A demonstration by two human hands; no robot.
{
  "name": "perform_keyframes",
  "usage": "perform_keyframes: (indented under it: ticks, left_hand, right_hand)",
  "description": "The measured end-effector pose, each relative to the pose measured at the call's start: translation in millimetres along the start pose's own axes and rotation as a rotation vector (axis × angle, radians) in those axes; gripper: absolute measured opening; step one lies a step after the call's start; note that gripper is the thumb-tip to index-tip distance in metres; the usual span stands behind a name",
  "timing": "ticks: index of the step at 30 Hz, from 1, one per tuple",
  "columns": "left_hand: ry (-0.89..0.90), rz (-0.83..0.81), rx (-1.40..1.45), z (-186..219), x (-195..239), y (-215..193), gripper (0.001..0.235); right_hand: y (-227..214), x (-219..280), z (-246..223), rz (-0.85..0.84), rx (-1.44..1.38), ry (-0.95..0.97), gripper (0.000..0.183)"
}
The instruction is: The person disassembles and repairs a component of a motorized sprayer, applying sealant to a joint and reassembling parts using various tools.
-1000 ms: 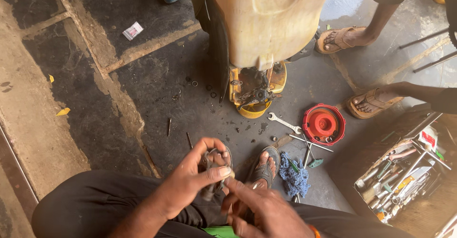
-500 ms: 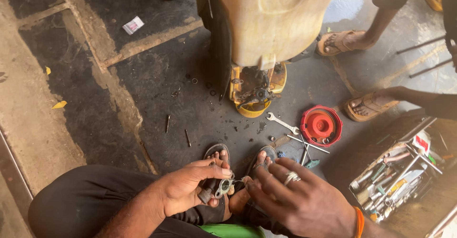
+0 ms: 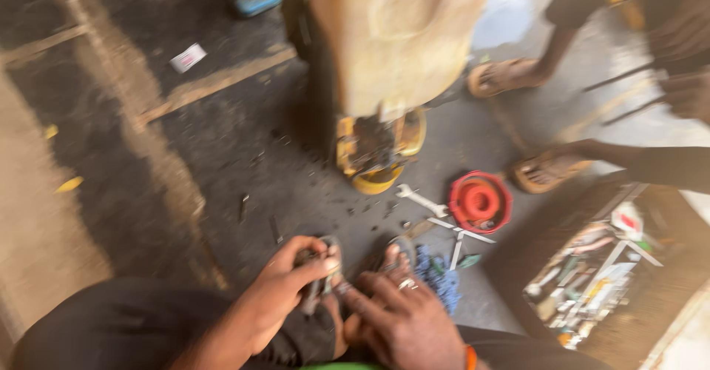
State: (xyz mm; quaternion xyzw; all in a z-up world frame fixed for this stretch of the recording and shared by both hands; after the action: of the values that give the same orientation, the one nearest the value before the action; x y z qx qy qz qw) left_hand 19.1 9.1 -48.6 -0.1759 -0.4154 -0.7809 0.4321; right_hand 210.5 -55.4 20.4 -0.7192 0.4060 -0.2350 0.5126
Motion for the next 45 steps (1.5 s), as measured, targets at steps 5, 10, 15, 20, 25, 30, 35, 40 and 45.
perform_keyframes:
  ticks: [5, 10, 15, 20, 25, 30, 35, 40, 45]
  left_hand:
    - [0.19, 0.036, -0.249, 14.8, 4.4, 11.0, 0.049]
    - [0.359, -0.079, -0.479, 27.0, 12.8, 18.0, 0.057]
    - [0.602, -0.12, -0.674, 31.9, 20.3, 13.2, 0.054]
    - [0.342, -0.084, -0.327, 31.0, 19.6, 0.8, 0.054]
    - [0.269, -0.078, -0.222, 21.8, 6.9, -2.9, 0.052]
    - [0.327, -0.018, -0.301, 6.3, -6.0, -2.8, 0.05]
    - [0.222, -0.037, 0.255, 5.4, -5.9, 1.8, 0.04]
    - [0.194, -0.105, 0.413, 23.1, 10.2, 17.2, 0.031]
    - [0.215, -0.038, 0.429, 29.7, 15.0, 22.6, 0.033]
  right_hand:
    - [59.8, 17.8, 20.0, -0.268, -1.408, 0.254, 0.066]
    - [63.9, 21.3, 12.7, -0.098, -2.602, 0.129, 0.083]
    - [44.7, 8.5, 1.6, 0.017, -2.872, -0.066, 0.091]
    - [49.1, 15.5, 15.2, 0.15, -2.675, -0.036, 0.072]
    - [73.4, 23.9, 23.2, -0.122, -1.935, 0.091, 0.063]
    - [78.4, 19.5, 14.3, -0.043, -1.81, 0.15, 0.06]
    - [51.2, 25.1, 10.2, 0.204, -1.161, 0.337, 0.069]
    - [37.4, 2.7, -6.8, 0.237, -0.715, 0.214, 0.099]
    - [45.7, -18.5, -22.5, 0.229, -0.577, 0.273, 0.115]
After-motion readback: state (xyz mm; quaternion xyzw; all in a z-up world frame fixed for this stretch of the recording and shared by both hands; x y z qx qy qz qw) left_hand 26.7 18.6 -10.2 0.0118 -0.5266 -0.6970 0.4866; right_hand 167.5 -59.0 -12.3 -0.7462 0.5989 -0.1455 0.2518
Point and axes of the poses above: each hand's wrist, its own x-axis away from the middle knuckle, its own y-axis out of the palm, z = x × y, the point moved 3 cm from there along -x, towards the middle knuckle, and after that the axes turned 13 degrees about -z, right-handed, at the moved point
